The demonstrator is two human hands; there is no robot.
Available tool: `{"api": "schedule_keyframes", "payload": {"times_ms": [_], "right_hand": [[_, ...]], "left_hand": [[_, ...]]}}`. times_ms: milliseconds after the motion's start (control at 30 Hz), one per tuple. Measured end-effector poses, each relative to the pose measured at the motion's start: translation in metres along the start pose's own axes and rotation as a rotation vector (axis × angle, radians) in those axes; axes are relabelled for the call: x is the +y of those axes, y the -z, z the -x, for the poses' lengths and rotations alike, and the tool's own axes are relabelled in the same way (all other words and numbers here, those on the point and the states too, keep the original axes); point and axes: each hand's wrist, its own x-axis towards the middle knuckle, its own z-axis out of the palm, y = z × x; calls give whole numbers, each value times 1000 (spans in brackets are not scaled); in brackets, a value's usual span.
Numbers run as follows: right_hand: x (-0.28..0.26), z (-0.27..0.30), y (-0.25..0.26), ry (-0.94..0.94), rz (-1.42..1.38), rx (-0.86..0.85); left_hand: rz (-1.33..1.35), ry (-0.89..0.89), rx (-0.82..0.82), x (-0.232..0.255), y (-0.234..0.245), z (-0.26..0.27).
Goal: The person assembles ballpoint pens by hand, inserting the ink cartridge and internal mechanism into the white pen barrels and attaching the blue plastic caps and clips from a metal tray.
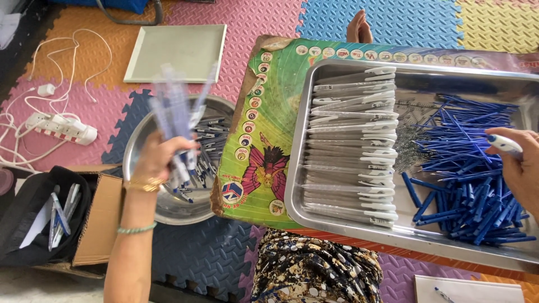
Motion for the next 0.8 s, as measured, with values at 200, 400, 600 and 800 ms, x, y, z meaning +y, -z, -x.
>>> {"api": "schedule_keyframes", "payload": {"times_ms": [200, 400, 600, 800], "right_hand": [[-2, 2, 3, 45, 57, 29], [-15, -2, 9, 33, 38, -2], [-30, -3, 19, 0, 70, -42], [-34, -6, 24, 70, 96, -30]], "left_hand": [[-594, 247, -177, 15, -131, -38], [-1057, 71, -227, -5, -145, -66], [-1226, -169, -280, -23, -138, -70], [-1089, -142, -265, -27, -122, -58]]}}
